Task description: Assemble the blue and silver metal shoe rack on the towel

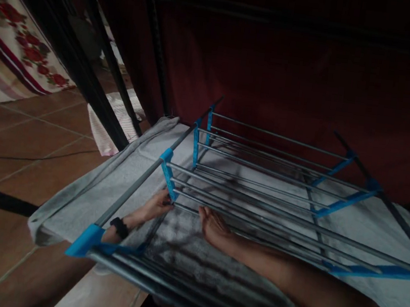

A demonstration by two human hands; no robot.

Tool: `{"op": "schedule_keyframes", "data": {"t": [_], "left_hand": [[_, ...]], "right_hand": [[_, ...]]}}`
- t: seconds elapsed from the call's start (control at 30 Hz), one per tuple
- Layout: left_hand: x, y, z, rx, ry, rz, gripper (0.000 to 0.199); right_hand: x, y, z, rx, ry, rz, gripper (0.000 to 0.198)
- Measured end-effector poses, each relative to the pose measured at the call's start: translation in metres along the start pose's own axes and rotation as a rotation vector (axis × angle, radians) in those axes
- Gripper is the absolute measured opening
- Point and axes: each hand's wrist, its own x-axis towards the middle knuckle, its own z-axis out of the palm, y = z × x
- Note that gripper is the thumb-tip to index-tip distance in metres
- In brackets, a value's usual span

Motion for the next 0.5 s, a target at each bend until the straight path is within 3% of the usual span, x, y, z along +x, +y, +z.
{"op": "schedule_keyframes", "data": {"t": [0.13, 0.27, 0.4, 0.5], "left_hand": [[0.002, -0.010, 0.008, 0.110, 0.059, 0.001, 0.035], [0.003, -0.012, 0.012, 0.091, 0.081, 0.004, 0.031], [0.006, -0.012, 0.014, 0.072, 0.093, -0.007, 0.024], [0.009, -0.010, 0.013, 0.069, 0.088, 0.002, 0.020]], "right_hand": [[0.028, -0.013, 0.006, -0.114, -0.014, -0.074, 0.048], [0.038, -0.011, 0.000, -0.110, -0.005, -0.084, 0.050], [0.040, -0.011, -0.017, -0.116, 0.075, -0.087, 0.043], [0.041, -0.013, -0.024, -0.059, 0.136, -0.134, 0.052]]}}
